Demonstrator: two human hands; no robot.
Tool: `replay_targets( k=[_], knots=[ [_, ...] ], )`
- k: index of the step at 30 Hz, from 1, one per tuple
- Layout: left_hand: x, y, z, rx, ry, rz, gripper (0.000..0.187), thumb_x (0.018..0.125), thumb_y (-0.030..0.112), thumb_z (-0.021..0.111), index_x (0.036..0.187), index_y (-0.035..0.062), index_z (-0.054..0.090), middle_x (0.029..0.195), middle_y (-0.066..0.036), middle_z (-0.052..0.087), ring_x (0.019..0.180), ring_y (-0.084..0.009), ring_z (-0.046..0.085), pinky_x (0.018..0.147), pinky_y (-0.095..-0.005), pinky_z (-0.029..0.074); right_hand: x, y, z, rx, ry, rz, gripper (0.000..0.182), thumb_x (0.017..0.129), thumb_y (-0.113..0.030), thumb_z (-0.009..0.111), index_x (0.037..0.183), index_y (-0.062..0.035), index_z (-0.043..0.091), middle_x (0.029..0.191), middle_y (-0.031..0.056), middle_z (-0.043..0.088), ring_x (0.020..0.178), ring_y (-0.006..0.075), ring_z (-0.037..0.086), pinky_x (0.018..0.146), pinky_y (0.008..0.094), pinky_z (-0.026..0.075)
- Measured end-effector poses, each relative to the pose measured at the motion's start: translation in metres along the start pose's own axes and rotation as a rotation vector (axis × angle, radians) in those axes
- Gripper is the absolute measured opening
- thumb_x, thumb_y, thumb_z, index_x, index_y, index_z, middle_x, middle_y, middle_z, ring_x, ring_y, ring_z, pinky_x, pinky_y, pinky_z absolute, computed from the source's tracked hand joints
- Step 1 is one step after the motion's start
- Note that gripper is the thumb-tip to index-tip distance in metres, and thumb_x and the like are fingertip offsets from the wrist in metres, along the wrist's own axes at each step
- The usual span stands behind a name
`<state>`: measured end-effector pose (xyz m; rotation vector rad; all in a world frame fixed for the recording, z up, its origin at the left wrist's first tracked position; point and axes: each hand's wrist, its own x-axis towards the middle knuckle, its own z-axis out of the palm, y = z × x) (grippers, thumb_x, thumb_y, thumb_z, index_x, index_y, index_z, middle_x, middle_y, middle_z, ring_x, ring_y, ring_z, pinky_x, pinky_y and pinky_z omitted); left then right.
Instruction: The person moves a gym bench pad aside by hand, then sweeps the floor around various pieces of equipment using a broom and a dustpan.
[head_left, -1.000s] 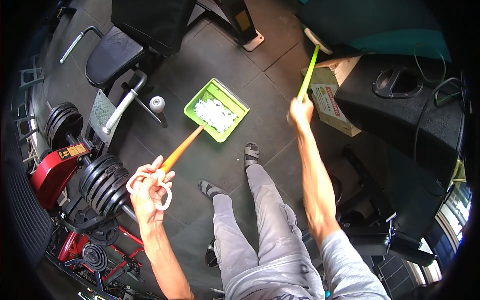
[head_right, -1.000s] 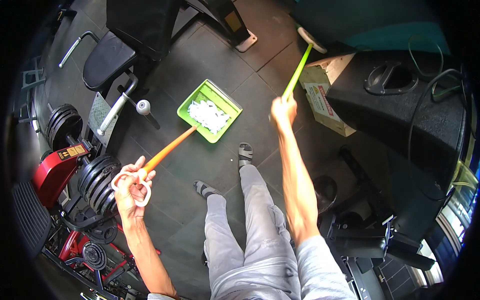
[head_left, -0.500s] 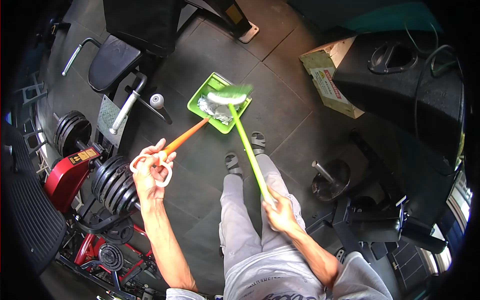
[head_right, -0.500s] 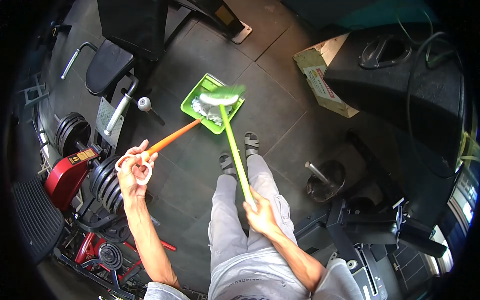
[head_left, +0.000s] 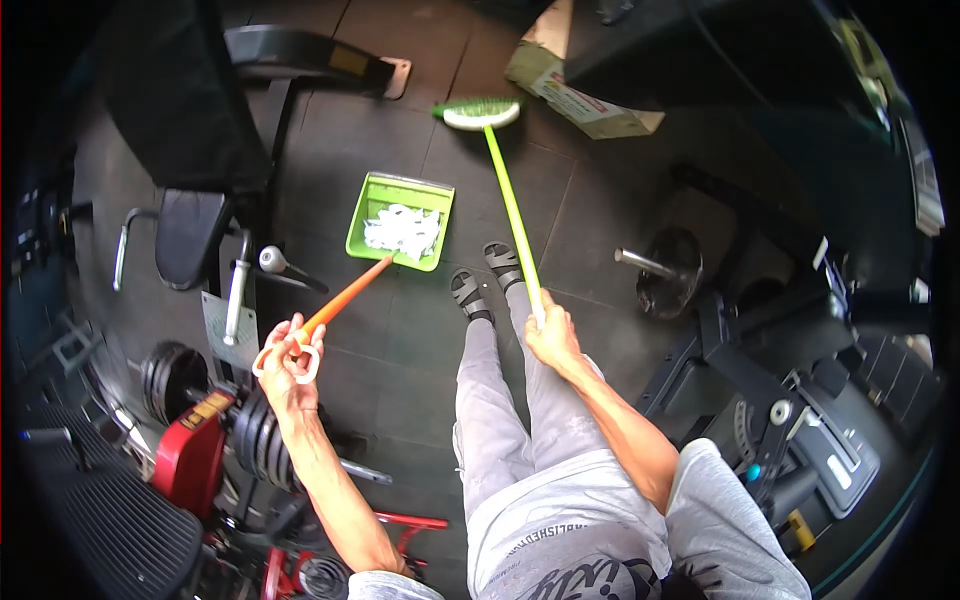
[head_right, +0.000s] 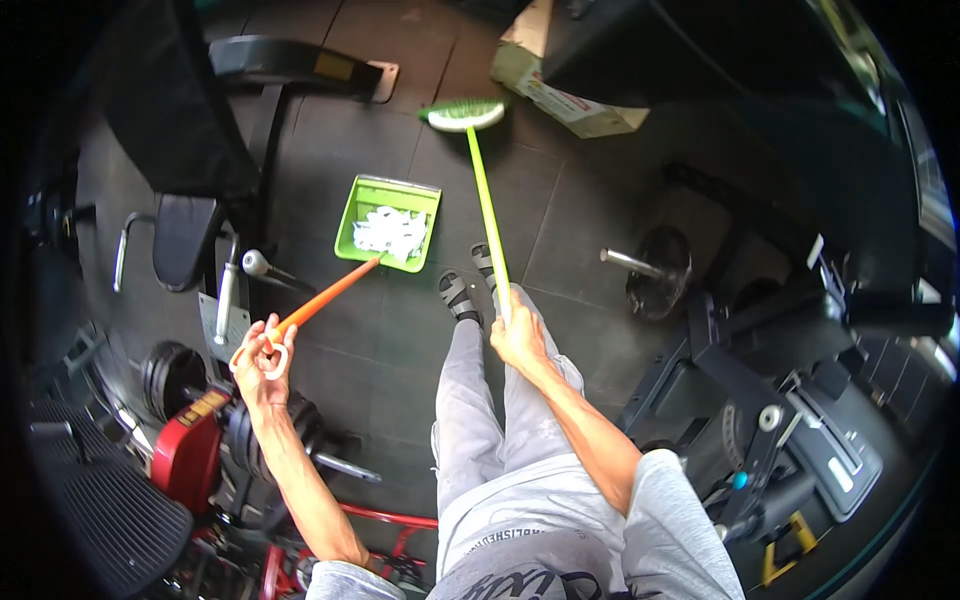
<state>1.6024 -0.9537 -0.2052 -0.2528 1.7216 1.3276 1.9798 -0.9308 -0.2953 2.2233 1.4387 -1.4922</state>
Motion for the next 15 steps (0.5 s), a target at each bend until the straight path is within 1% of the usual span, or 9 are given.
replay_targets(
  k=[2,3,4,5,7,9,12,14,15],
  knots=[
    [-0.010,0.002,0.009,0.018,0.028,-0.019,0.029,0.080,0.000,0.059,0.109,-0.0058,0.055,0.110,-0.023,0.060,0.092,-0.0426,0.065,0.076,-0.0438,0.060,-0.022,0.019,0.006,0.084,-0.087,0.049,0.049,0.077,-0.010,0.060,0.124,0.0033,0.052,0.079,0.0283,0.063,0.077,0.0426,0.066,0.069,0.0473,0.052],
    [-0.005,0.001,0.001,0.016,0.002,-0.031,0.030,0.080,0.000,0.059,0.109,-0.0065,0.055,0.103,-0.022,0.060,0.092,-0.0421,0.065,0.080,-0.0481,0.058,-0.041,0.028,0.004,0.152,-0.107,0.081,0.048,0.077,-0.010,0.061,0.122,0.0040,0.053,0.075,0.0253,0.063,0.071,0.0382,0.065,0.066,0.0454,0.051],
    [-0.006,0.000,-0.001,0.011,-0.013,-0.017,0.032,0.079,0.001,0.060,0.110,-0.0068,0.055,0.090,-0.019,0.062,0.080,-0.0350,0.066,0.081,-0.0496,0.058,-0.062,0.039,0.001,0.224,-0.124,0.101,0.046,0.078,-0.009,0.061,0.121,0.0047,0.054,0.072,0.0223,0.063,0.065,0.0339,0.065,0.062,0.0435,0.051],
    [-0.008,-0.001,-0.002,0.016,-0.014,-0.024,0.028,0.080,0.001,0.061,0.106,-0.0068,0.056,0.082,-0.017,0.061,0.072,-0.0304,0.064,0.081,-0.0507,0.058,-0.080,0.050,-0.006,0.297,-0.142,0.118,0.045,0.078,-0.009,0.062,0.120,0.0054,0.055,0.069,0.0194,0.063,0.060,0.0296,0.064,0.058,0.0416,0.051],
    [-0.016,0.000,-0.004,0.043,0.015,-0.035,0.019,0.081,0.000,0.063,0.098,-0.0069,0.059,0.069,-0.013,0.058,0.059,-0.0233,0.059,0.081,-0.0527,0.058,-0.110,0.069,-0.034,0.452,-0.171,0.128,0.038,0.080,-0.006,0.062,0.116,0.0055,0.059,0.064,0.0095,0.060,0.049,0.0154,0.056,0.047,0.0332,0.047],
    [-0.023,0.001,-0.003,0.024,0.023,-0.037,0.009,0.083,0.001,0.064,0.082,-0.0074,0.059,0.064,-0.011,0.054,0.054,-0.0217,0.056,0.079,-0.0545,0.058,-0.143,0.070,-0.063,0.754,-0.183,0.266,0.036,0.082,-0.001,0.059,0.117,0.0044,0.059,0.062,0.0055,0.059,0.047,0.0096,0.054,0.043,0.0281,0.045],
    [-0.022,-0.009,-0.012,-0.110,0.042,-0.069,0.013,0.081,-0.006,0.060,0.074,-0.0088,0.050,0.075,-0.016,0.053,0.069,-0.0292,0.060,0.084,-0.0506,0.058,-0.187,0.078,-0.079,0.809,-0.130,0.265,0.038,0.083,-0.001,0.057,0.121,0.0053,0.057,0.061,0.0059,0.058,0.046,0.0107,0.054,0.042,0.0278,0.045],
    [-0.044,-0.013,0.002,-0.066,-0.050,-0.038,0.012,0.081,-0.007,0.057,0.075,-0.0104,0.048,0.073,-0.016,0.051,0.073,-0.0300,0.060,0.087,-0.0491,0.058,-0.210,0.075,-0.087,0.796,-0.057,0.283,0.041,0.084,0.000,0.057,0.124,0.0059,0.055,0.062,0.0072,0.060,0.048,0.0126,0.058,0.043,0.0285,0.048],
    [-0.049,-0.014,0.010,-0.112,-0.039,-0.088,0.012,0.082,-0.007,0.057,0.075,-0.0103,0.047,0.071,-0.015,0.050,0.073,-0.0300,0.060,0.087,-0.0476,0.058,-0.219,0.075,-0.090,0.787,-0.026,0.298,0.043,0.084,0.001,0.057,0.126,0.0062,0.053,0.063,0.0079,0.061,0.049,0.0135,0.060,0.044,0.0289,0.049]
  ],
)
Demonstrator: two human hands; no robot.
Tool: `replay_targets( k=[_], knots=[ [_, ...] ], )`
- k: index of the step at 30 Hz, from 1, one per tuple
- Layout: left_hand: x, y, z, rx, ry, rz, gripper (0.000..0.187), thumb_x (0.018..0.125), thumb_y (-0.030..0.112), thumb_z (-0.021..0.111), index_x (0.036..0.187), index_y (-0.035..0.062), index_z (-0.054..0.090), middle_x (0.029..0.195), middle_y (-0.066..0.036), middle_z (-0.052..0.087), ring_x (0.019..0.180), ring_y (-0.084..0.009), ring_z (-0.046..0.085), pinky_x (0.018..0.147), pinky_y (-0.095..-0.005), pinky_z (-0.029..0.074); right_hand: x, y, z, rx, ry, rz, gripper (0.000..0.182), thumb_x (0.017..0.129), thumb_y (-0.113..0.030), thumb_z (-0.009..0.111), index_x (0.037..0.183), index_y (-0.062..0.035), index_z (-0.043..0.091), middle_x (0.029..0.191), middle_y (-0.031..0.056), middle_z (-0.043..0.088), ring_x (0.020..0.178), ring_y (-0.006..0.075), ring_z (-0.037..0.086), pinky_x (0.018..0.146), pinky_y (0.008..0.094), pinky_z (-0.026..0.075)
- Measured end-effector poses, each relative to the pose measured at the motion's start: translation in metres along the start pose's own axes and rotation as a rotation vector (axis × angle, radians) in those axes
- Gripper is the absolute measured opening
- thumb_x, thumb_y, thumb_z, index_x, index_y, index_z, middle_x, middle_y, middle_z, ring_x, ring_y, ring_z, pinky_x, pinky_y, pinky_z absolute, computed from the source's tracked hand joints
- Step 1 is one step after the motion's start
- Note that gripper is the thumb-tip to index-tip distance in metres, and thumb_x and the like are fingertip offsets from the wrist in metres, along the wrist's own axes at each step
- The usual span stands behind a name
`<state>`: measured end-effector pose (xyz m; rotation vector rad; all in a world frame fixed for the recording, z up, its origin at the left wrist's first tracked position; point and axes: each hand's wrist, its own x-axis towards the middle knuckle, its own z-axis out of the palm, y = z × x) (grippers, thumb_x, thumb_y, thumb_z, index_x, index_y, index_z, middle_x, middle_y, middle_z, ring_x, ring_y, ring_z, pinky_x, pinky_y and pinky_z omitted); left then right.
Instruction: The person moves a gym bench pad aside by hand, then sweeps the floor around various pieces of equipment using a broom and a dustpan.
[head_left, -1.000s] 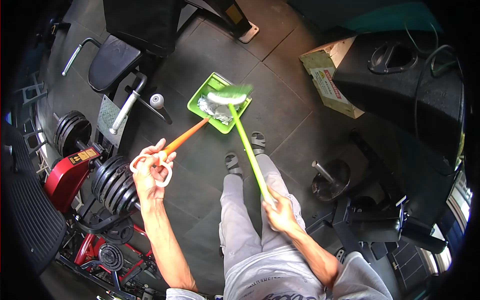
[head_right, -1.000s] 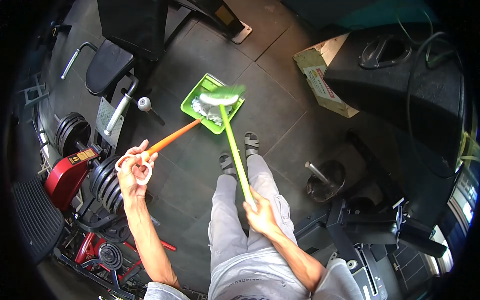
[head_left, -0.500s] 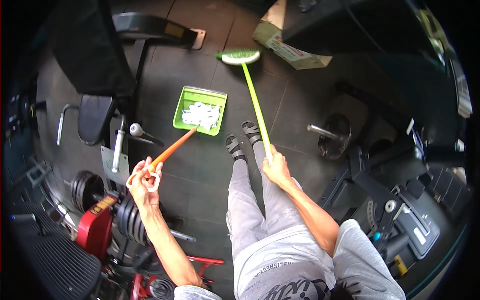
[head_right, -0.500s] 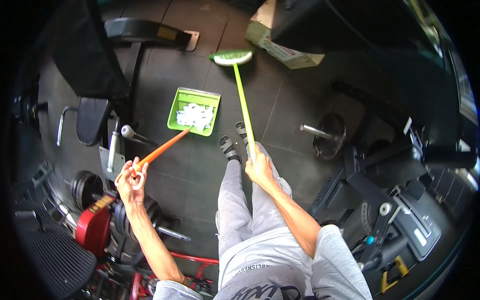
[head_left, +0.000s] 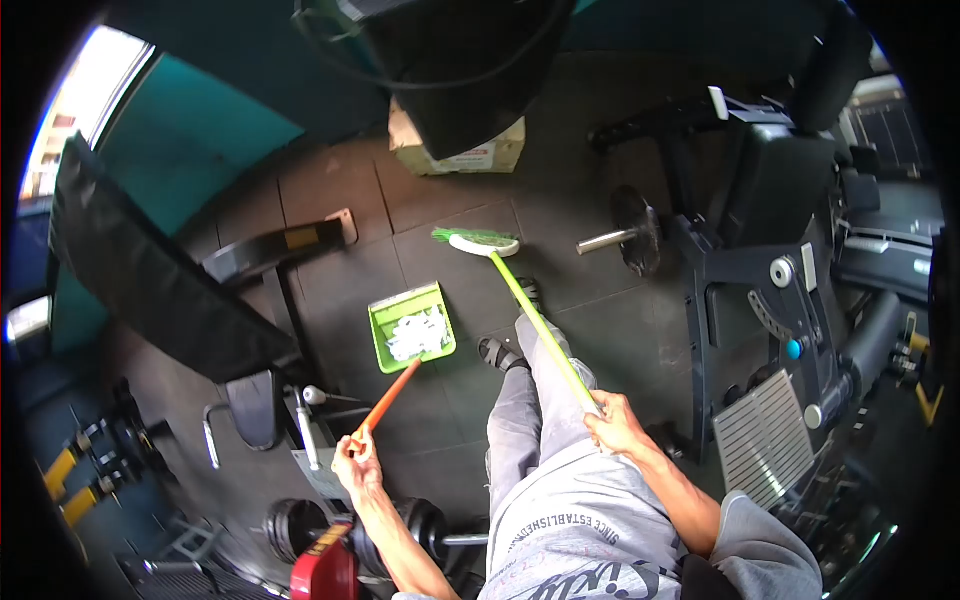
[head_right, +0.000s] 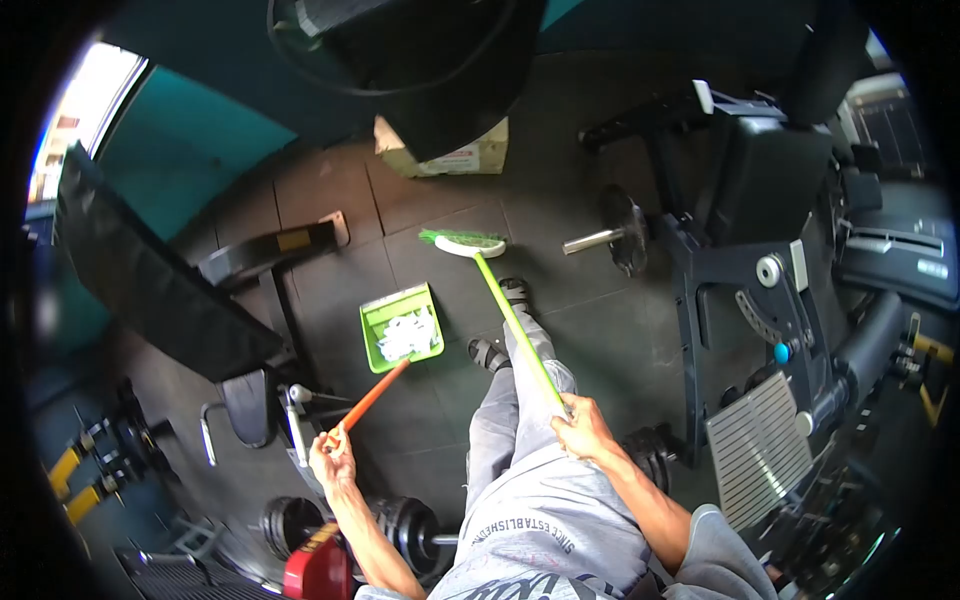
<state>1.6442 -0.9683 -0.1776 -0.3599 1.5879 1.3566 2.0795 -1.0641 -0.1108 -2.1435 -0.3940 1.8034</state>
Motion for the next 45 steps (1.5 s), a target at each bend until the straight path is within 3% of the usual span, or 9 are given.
replay_targets(
  k=[3,4,7,10,21,23,27,37,45],
  knots=[
    [-0.013,-0.003,0.021,-0.026,-0.030,-0.064,0.017,0.083,-0.005,0.059,0.073,-0.0083,0.045,0.067,-0.014,0.049,0.073,-0.0291,0.059,0.086,-0.0434,0.058,-0.016,0.000,-0.006,0.109,0.089,-0.017,0.046,0.083,0.000,0.059,0.129,0.0068,0.051,0.067,0.0111,0.065,0.052,0.0147,0.065,0.045,0.0299,0.052],
    [-0.023,-0.004,0.035,-0.032,-0.062,-0.058,0.018,0.083,-0.004,0.060,0.074,-0.0068,0.045,0.069,-0.014,0.050,0.072,-0.0271,0.059,0.085,-0.0425,0.058,-0.022,-0.017,-0.012,0.070,0.132,0.036,0.051,0.081,-0.002,0.061,0.130,0.0084,0.049,0.078,0.0192,0.069,0.069,0.0250,0.071,0.060,0.0362,0.058],
    [-0.027,-0.005,0.067,-0.077,-0.153,-0.136,0.015,0.079,-0.003,0.061,0.072,-0.0076,0.049,0.071,-0.023,0.058,0.072,-0.0348,0.065,0.089,-0.0463,0.057,-0.010,-0.025,-0.037,-0.281,0.345,-0.195,0.054,0.079,-0.006,0.063,0.129,0.0104,0.049,0.089,0.0273,0.067,0.085,0.0373,0.069,0.077,0.0415,0.056],
    [-0.023,-0.017,0.111,0.009,-0.111,-0.143,0.012,0.078,-0.003,0.060,0.073,-0.0074,0.050,0.074,-0.024,0.060,0.073,-0.0369,0.066,0.085,-0.0474,0.059,0.011,-0.057,-0.067,-0.184,0.405,-0.174,0.056,0.078,-0.006,0.064,0.128,0.0118,0.047,0.098,0.0321,0.063,0.097,0.0457,0.062,0.087,0.0450,0.050],
    [-0.029,-0.054,0.258,0.195,-0.146,-0.244,0.011,0.074,0.004,0.066,0.075,-0.0007,0.056,0.065,-0.014,0.052,0.068,-0.0279,0.058,0.077,-0.0410,0.056,0.155,-0.159,-0.178,-0.099,0.576,-0.277,0.046,0.077,-0.005,0.063,0.120,0.0093,0.053,0.090,0.0315,0.063,0.087,0.0463,0.063,0.077,0.0511,0.051],
    [-0.045,-0.058,0.285,0.247,0.022,-0.222,0.022,0.069,0.014,0.070,0.083,0.0020,0.057,0.093,-0.017,0.057,0.083,-0.0348,0.061,0.075,-0.0450,0.054,0.168,-0.179,-0.201,-0.017,0.568,-0.202,0.040,0.079,-0.006,0.061,0.118,0.0032,0.057,0.092,0.0305,0.063,0.094,0.0474,0.060,0.080,0.0492,0.049],
    [-0.063,-0.077,0.325,0.199,0.101,-0.258,0.042,0.067,0.025,0.071,0.099,0.0052,0.053,0.116,-0.021,0.049,0.091,-0.0412,0.061,0.072,-0.0473,0.051,0.187,-0.202,-0.241,0.016,0.563,-0.215,0.043,0.080,-0.007,0.061,0.121,0.0038,0.057,0.098,0.0309,0.063,0.098,0.0452,0.061,0.084,0.0461,0.049],
    [-0.053,-0.105,0.350,0.416,0.083,-0.212,0.026,0.075,0.021,0.064,0.093,0.0061,0.052,0.095,-0.021,0.058,0.074,-0.0351,0.064,0.060,-0.0397,0.053,0.280,-0.260,-0.272,-0.056,0.570,-0.203,0.039,0.081,-0.010,0.060,0.117,0.0013,0.061,0.100,0.0280,0.065,0.097,0.0433,0.062,0.085,0.0480,0.050],
    [-0.046,-0.129,0.384,0.560,0.085,-0.082,0.020,0.081,0.017,0.054,0.094,0.0025,0.050,0.090,-0.025,0.060,0.075,-0.0378,0.066,0.052,-0.0358,0.054,0.464,-0.252,-0.254,-0.118,0.628,-0.278,0.042,0.080,-0.014,0.059,0.121,-0.0042,0.060,0.101,0.0255,0.065,0.096,0.0424,0.063,0.085,0.0491,0.051]
  ],
)
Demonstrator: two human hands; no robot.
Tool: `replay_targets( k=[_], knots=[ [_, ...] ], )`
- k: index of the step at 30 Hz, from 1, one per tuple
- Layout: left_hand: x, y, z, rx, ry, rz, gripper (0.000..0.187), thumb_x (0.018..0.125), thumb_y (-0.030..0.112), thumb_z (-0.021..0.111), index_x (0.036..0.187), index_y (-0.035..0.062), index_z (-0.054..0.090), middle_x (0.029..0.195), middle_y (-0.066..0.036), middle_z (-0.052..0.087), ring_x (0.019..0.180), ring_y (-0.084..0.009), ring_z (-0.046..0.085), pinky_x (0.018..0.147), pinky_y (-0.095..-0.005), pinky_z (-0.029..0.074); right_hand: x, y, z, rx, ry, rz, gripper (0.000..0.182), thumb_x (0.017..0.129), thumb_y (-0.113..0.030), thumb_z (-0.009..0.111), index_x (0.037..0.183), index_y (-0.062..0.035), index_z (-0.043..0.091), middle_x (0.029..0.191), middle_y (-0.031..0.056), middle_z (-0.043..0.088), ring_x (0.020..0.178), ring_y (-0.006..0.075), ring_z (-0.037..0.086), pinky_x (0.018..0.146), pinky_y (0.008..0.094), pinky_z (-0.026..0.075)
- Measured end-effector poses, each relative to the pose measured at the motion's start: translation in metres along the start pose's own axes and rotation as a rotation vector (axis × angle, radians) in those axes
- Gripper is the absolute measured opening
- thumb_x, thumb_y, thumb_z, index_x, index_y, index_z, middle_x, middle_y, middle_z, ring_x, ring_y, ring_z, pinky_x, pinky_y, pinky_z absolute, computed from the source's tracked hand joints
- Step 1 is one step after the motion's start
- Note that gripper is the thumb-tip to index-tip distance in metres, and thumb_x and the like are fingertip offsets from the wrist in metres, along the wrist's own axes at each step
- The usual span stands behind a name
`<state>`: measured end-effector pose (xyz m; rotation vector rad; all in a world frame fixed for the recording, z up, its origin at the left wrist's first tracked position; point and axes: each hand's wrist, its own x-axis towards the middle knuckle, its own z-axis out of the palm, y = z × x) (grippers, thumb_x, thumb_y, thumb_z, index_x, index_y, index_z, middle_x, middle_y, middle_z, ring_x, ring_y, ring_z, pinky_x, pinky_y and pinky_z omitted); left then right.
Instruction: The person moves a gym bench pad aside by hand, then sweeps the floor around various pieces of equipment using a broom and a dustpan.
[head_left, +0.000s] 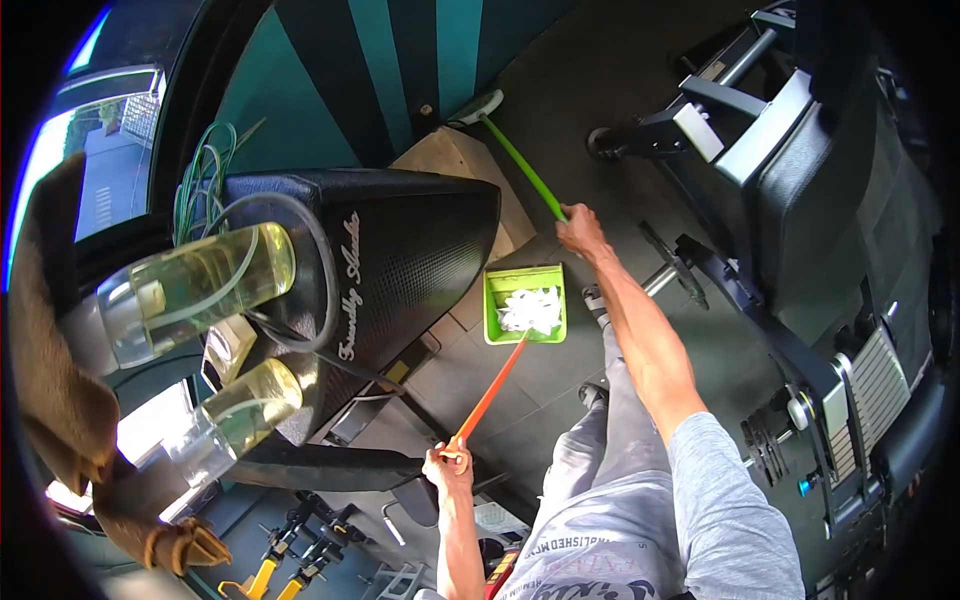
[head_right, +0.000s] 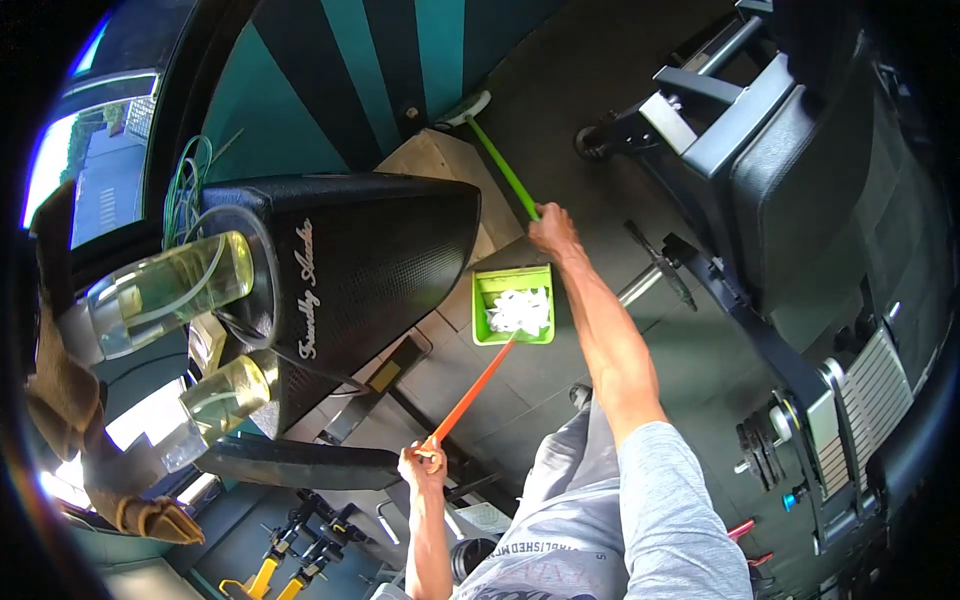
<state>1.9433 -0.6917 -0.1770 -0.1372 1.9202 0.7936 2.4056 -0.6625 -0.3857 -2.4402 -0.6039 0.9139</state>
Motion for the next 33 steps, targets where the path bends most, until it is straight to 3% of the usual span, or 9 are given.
replay_targets(
  k=[3,6,10,14,16,18,23,29,33],
  knots=[
    [-0.015,0.003,0.016,0.035,0.036,0.037,0.021,0.084,0.019,0.050,0.095,0.0019,0.050,0.092,-0.024,0.062,0.074,-0.0393,0.065,0.052,-0.0360,0.055,-0.010,0.005,-0.029,-0.167,-0.177,0.006,0.044,0.081,-0.012,0.055,0.125,-0.0064,0.057,0.105,0.0237,0.062,0.099,0.0411,0.060,0.084,0.0495,0.049],
    [-0.011,0.003,0.012,0.034,0.090,0.005,0.022,0.088,0.022,0.048,0.095,0.0016,0.050,0.092,-0.023,0.063,0.073,-0.0394,0.065,0.052,-0.0361,0.055,-0.038,0.040,-0.028,-0.240,0.060,-0.083,0.040,0.078,-0.007,0.059,0.117,0.0019,0.060,0.088,0.0253,0.066,0.084,0.0412,0.065,0.073,0.0484,0.053],
    [-0.021,0.003,0.014,0.079,0.084,0.040,0.023,0.094,0.024,0.042,0.095,0.0016,0.050,0.093,-0.023,0.064,0.074,-0.0397,0.066,0.052,-0.0358,0.057,-0.138,0.072,-0.029,-0.396,0.205,-0.264,0.055,0.078,-0.005,0.061,0.130,0.0027,0.049,0.080,0.0235,0.064,0.074,0.0410,0.064,0.067,0.0511,0.052],
    [-0.023,0.008,0.018,0.088,0.086,0.025,0.018,0.086,0.020,0.047,0.095,0.0038,0.049,0.098,-0.022,0.063,0.078,-0.0377,0.066,0.057,-0.0365,0.057,-0.226,0.030,-0.109,-0.225,-0.300,0.245,0.057,0.077,-0.004,0.062,0.132,0.0037,0.048,0.078,0.0242,0.064,0.074,0.0412,0.065,0.070,0.0486,0.052],
    [-0.024,0.008,0.022,0.114,0.062,0.045,0.019,0.090,0.022,0.045,0.095,0.0042,0.049,0.097,-0.021,0.064,0.077,-0.0375,0.066,0.056,-0.0357,0.057,-0.253,0.007,-0.156,-0.029,-0.328,0.380,0.048,0.078,-0.003,0.061,0.126,0.0054,0.054,0.083,0.0281,0.065,0.079,0.0415,0.065,0.074,0.0463,0.051],
    [-0.025,0.009,0.022,0.128,0.055,0.059,0.018,0.090,0.021,0.045,0.095,0.0044,0.049,0.096,-0.021,0.064,0.075,-0.0374,0.066,0.054,-0.0349,0.056,-0.272,-0.007,-0.182,-0.015,-0.224,0.297,0.043,0.080,-0.003,0.060,0.121,0.0071,0.057,0.093,0.0301,0.065,0.084,0.0442,0.065,0.079,0.0444,0.051],
    [-0.027,0.005,0.009,0.142,0.041,0.076,0.024,0.096,0.025,0.044,0.093,0.0010,0.049,0.097,-0.023,0.064,0.074,-0.0393,0.066,0.057,-0.0388,0.058,-0.234,-0.051,-0.194,0.159,-0.103,0.171,0.042,0.082,-0.005,0.058,0.122,0.0075,0.057,0.095,0.0319,0.063,0.088,0.0454,0.063,0.081,0.0473,0.049],
    [-0.031,-0.002,0.000,0.203,0.037,0.134,0.031,0.099,0.028,0.044,0.093,-0.0025,0.049,0.099,-0.025,0.063,0.076,-0.0412,0.066,0.063,-0.0424,0.060,-0.032,-0.015,-0.078,0.012,0.109,-0.142,0.037,0.086,-0.015,0.060,0.120,-0.0015,0.061,0.095,0.0237,0.065,0.094,0.0414,0.062,0.081,0.0496,0.050],
    [-0.027,0.009,0.009,0.177,0.057,0.085,0.032,0.100,0.030,0.041,0.095,0.0000,0.049,0.103,-0.023,0.063,0.079,-0.0412,0.065,0.063,-0.0413,0.058,-0.030,0.009,-0.032,-0.116,-0.033,-0.014,0.045,0.084,-0.011,0.057,0.128,-0.0004,0.053,0.097,0.0271,0.064,0.090,0.0435,0.062,0.079,0.0529,0.050]
  ],
)
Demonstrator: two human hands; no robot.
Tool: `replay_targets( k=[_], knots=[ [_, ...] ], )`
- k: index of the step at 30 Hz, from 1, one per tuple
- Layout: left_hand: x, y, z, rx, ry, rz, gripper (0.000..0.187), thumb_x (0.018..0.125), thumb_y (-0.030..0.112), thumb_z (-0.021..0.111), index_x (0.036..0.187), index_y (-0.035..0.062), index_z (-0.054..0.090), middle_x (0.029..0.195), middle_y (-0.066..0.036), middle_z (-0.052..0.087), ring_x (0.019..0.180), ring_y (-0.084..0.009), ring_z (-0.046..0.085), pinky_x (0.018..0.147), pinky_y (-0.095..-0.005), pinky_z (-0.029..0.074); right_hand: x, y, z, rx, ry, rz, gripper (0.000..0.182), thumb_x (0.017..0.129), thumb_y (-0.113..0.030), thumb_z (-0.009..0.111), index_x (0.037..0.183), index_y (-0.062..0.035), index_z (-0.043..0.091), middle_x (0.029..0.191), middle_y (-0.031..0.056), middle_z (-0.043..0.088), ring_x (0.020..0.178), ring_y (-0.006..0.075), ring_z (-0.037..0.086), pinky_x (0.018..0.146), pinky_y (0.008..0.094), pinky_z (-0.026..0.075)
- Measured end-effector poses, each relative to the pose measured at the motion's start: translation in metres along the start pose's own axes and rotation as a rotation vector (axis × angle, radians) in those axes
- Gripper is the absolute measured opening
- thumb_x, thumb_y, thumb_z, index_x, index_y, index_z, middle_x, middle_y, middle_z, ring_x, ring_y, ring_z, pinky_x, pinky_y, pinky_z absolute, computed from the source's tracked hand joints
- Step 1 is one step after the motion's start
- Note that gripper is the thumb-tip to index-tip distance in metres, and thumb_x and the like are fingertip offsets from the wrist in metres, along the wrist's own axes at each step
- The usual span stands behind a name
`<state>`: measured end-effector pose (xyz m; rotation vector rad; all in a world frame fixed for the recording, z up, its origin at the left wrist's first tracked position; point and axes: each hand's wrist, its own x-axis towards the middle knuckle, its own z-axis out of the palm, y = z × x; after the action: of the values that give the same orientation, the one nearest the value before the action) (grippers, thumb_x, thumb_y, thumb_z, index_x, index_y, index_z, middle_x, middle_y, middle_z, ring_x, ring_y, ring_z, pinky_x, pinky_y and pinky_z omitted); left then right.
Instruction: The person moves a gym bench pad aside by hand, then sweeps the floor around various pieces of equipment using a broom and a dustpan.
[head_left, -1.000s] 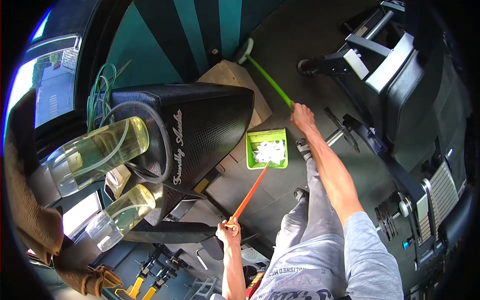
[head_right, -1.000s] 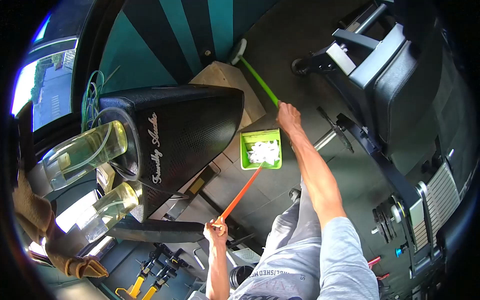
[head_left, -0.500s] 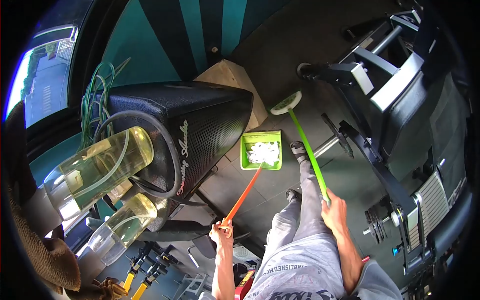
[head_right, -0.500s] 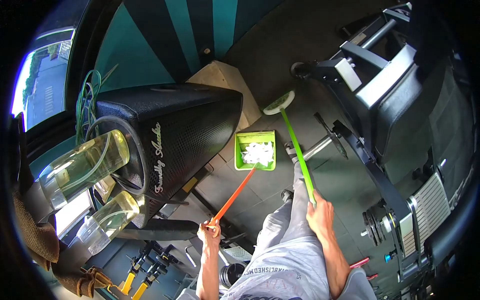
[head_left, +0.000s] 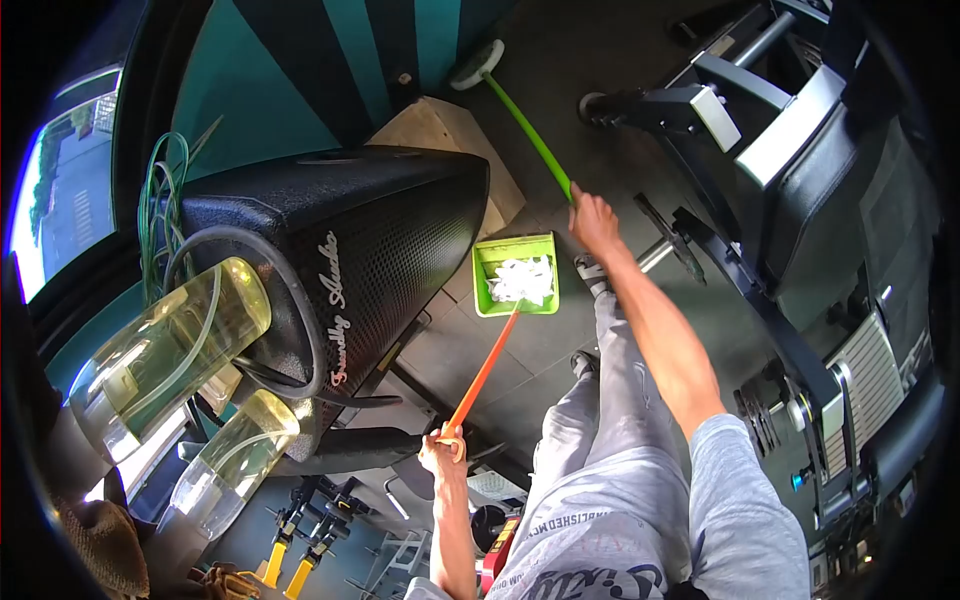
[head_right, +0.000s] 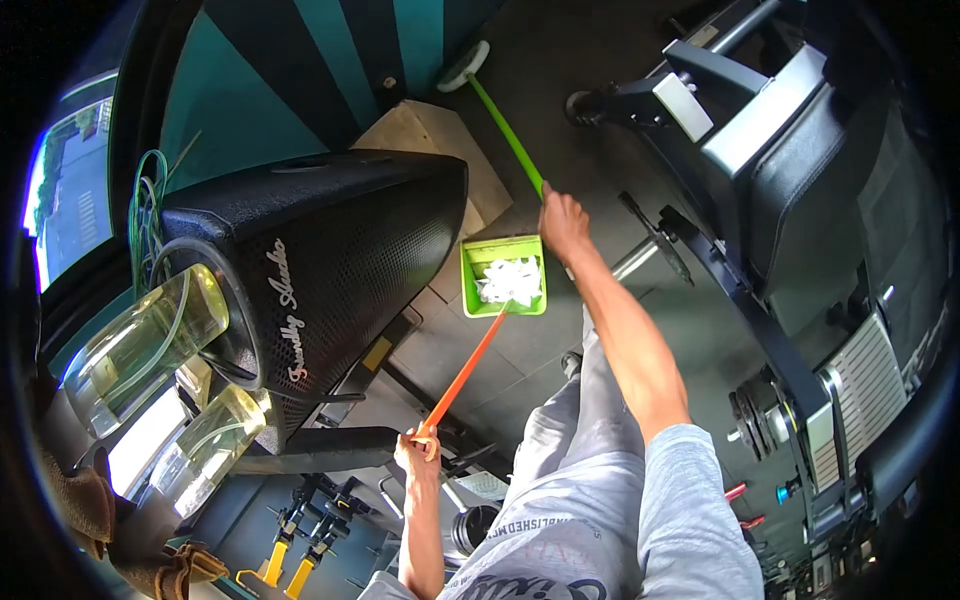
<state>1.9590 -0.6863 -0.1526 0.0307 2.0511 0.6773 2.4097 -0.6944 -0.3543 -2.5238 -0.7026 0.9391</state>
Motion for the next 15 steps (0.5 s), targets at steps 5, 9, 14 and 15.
replay_targets(
  k=[5,9,14,15],
  knots=[
    [0.002,0.009,0.019,0.040,0.028,0.001,0.027,0.098,0.028,0.043,0.095,0.0012,0.049,0.104,-0.022,0.064,0.079,-0.0402,0.066,0.062,-0.0400,0.058,-0.136,0.019,-0.019,0.049,-0.166,0.252,0.050,0.083,-0.005,0.053,0.132,0.0019,0.047,0.086,0.0288,0.065,0.081,0.0475,0.062,0.073,0.0561,0.049],
    [-0.003,0.010,0.025,0.061,-0.019,0.048,0.022,0.096,0.023,0.044,0.094,0.0018,0.049,0.100,-0.020,0.066,0.077,-0.0391,0.066,0.061,-0.0388,0.057,-0.256,0.011,-0.088,0.125,-0.246,0.267,0.043,0.087,-0.005,0.055,0.130,-0.0020,0.050,0.076,0.0247,0.064,0.070,0.0433,0.063,0.063,0.0517,0.051],
    [-0.006,0.002,0.006,0.023,-0.080,0.020,0.025,0.100,0.027,0.041,0.097,0.0029,0.048,0.103,-0.018,0.065,0.078,-0.0383,0.066,0.058,-0.0365,0.056,-0.277,-0.017,-0.176,0.593,-0.333,0.687,0.038,0.090,-0.003,0.054,0.128,0.0006,0.055,0.057,0.0060,0.057,0.044,0.0152,0.055,0.040,0.0312,0.043],
    [-0.007,-0.001,0.001,0.025,-0.086,0.022,0.026,0.100,0.027,0.040,0.098,0.0030,0.048,0.103,-0.018,0.065,0.078,-0.0384,0.066,0.059,-0.0366,0.056,-0.279,-0.021,-0.186,0.630,-0.276,0.666,0.036,0.091,-0.003,0.053,0.127,0.0018,0.056,0.054,0.0021,0.054,0.040,0.0088,0.050,0.036,0.0268,0.039]
  ],
)
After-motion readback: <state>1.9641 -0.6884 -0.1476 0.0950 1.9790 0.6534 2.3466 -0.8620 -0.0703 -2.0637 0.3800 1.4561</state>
